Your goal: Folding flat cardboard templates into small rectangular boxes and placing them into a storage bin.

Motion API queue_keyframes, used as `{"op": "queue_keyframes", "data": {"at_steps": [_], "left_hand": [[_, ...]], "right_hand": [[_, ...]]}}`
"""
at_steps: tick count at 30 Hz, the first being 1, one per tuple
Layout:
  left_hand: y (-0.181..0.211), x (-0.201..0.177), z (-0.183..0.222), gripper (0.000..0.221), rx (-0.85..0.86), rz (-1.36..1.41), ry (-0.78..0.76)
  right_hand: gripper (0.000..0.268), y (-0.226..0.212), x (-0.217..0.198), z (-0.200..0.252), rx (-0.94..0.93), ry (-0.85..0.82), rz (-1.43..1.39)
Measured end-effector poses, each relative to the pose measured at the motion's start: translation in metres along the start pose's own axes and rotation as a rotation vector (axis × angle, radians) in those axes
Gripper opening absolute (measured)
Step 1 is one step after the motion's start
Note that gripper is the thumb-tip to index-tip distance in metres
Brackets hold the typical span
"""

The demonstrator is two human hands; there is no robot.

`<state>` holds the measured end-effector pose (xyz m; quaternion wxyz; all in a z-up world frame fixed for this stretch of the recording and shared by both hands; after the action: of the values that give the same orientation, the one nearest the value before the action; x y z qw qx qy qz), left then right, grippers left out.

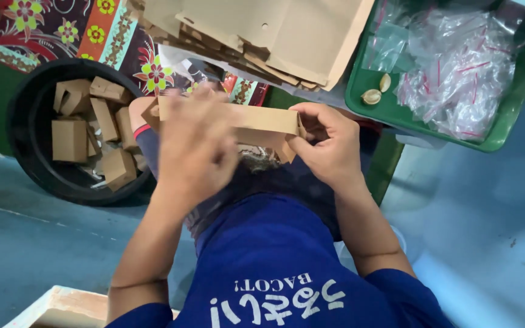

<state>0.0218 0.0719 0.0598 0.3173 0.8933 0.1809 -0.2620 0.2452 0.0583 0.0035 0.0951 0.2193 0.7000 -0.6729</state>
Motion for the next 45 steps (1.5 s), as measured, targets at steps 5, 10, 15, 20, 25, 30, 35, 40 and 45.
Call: {"op": "queue_keyframes", "data": {"at_steps": [5,10,15,20,25,30,35,40,45], "left_hand": [[0.025,0.018,-0.019,0.022,0.200,-0.042,-0.223],[0.021,0.018,-0.027,0.021,0.244,-0.048,-0.174],[0.019,0.016,-0.026,0.025,0.314,-0.069,-0.143],[-0.002,0.020,-0.007,0.020,0.208,-0.070,-0.139],[-0.040,0.012,-0.002,0.010,-0.187,-0.361,-0.192],[-0.039,-0.030,-0.025,0.020,-0.296,0.181,0.087],[-0.085,-0.015,-0.046,0.022,-0.481,0.260,0.028],[-0.182,0.012,-0.090,0.007,-0.379,0.194,0.122],[-0.190,0.036,-0.097,0.016,-0.304,0.093,0.056]], "right_hand": [[0.042,-0.013,0.009,0.002,-0.028,-0.155,-0.021],[0.033,0.014,0.015,0.002,-0.031,-0.122,-0.240],[0.008,0.006,0.010,0.000,-0.008,-0.057,-0.177],[0.028,-0.004,0.006,-0.001,-0.089,0.069,-0.078],[0.048,-0.009,-0.007,0.000,-0.229,-0.148,0.344],[0.006,-0.002,-0.032,0.005,-0.243,-0.202,0.264],[0.029,0.024,-0.070,-0.009,0.038,0.004,0.046],[0.071,0.030,-0.069,-0.034,0.184,-0.034,-0.280],[0.073,0.040,-0.071,-0.092,-0.074,0.185,-0.141]]}}
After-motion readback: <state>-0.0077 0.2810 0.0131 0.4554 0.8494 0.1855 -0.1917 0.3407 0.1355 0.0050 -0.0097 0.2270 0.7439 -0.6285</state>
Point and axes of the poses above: each hand's wrist, its own z-axis away from the middle knuckle, its own x-axis out of the palm, y = z × x, the point moved 6 cm from there along -z, towards the middle knuckle, and after that the axes turned 9 degrees about z, right-handed, at the moved point
